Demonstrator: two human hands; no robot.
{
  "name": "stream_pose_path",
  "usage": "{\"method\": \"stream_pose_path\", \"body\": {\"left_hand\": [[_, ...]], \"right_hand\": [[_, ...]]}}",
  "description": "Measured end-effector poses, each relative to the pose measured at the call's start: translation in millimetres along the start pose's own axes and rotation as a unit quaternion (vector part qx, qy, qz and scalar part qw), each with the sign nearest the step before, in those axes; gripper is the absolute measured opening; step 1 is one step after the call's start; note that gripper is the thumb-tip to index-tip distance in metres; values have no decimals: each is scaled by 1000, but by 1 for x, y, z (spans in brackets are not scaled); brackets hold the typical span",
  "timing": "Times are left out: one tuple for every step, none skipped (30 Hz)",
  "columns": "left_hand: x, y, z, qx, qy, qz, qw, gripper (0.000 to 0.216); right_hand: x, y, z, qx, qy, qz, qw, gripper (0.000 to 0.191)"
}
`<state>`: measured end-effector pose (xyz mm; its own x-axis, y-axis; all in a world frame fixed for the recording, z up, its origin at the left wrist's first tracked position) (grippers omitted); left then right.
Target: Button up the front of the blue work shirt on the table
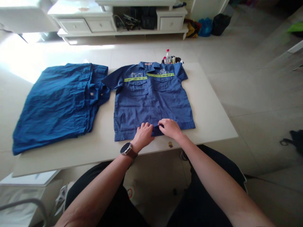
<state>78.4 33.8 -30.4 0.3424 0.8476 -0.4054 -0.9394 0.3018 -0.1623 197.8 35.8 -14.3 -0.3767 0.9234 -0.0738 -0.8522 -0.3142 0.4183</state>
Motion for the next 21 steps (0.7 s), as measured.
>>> {"method": "stream_pose_path", "body": {"left_hand": [[1,0,1,-5,-2,0,1000,30],[1,0,1,-10,-3,0,1000,30],[0,1,1,-14,-4,-1,1000,29],[-1,1,1,-17,-4,-2,1000,29],[-2,2,1,-20,-5,-5,1000,29],[-4,2,1,-22,-8,-6,1000,29],[-6,3,1,-25,-11,-8,1000,28],[-8,4,1,-28,-15,-9,999,27],[-10,4,1,-32,-20,-10,999,27],[-11,4,1,-36,-24,-11,999,27],[-12,3,1,-40,-27,-13,999,28],[-13,2,0,-44,-28,-16,998,28],[-14,1,0,-49,-28,-19,998,29],[-14,0,-1,-55,-27,-22,998,29],[-14,-1,-2,-60,-25,-24,998,30],[-14,-2,-3,-64,-23,-25,997,30],[-13,-2,-4,-67,-22,-25,997,31],[-12,-2,-5,-68,-22,-24,997,31],[-12,-1,-6,-69,-22,-23,997,31],[-11,-1,-6,-70,-22,-24,997,32],[-11,0,-6,-72,-23,-25,997,32]], "right_hand": [[-1,-1,3,0,-6,-7,1000,21],[-2,-2,5,-2,-13,-14,1000,21],[-5,-4,8,-5,-22,-22,999,20],[-7,-6,10,-8,-33,-32,999,20],[-10,-8,13,-11,-45,-41,998,19],[-13,-10,15,-13,-57,-49,997,19],[-15,-13,17,-13,-68,-55,996,19],[-18,-15,18,-13,-76,-60,995,19],[-20,-16,18,-12,-82,-64,994,18],[-21,-17,19,-11,-86,-67,994,18],[-22,-18,18,-9,-90,-69,994,17],[-23,-18,18,-8,-93,-68,993,17],[-23,-17,18,-6,-97,-66,993,17],[-23,-16,18,-5,-100,-63,993,16],[-22,-14,18,-3,-103,-58,993,16],[-21,-12,18,-2,-106,-54,993,16],[-20,-11,18,-2,-107,-51,993,16],[-19,-9,18,-2,-108,-48,993,16],[-18,-8,17,-2,-109,-47,993,16],[-18,-7,17,-2,-109,-47,993,16],[-17,-7,17,-1,-108,-47,993,16]]}}
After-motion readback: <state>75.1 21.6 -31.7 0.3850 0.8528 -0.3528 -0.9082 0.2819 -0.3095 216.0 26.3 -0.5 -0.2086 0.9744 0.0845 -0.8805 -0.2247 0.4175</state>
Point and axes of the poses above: each hand's wrist, its own x-axis towards the middle knuckle, its own z-axis out of the back of the hand, y = z × x, the point moved 9 cm from there along x, towards the middle knuckle, and after that the axes turned 15 degrees about z, right-handed, at the moved point
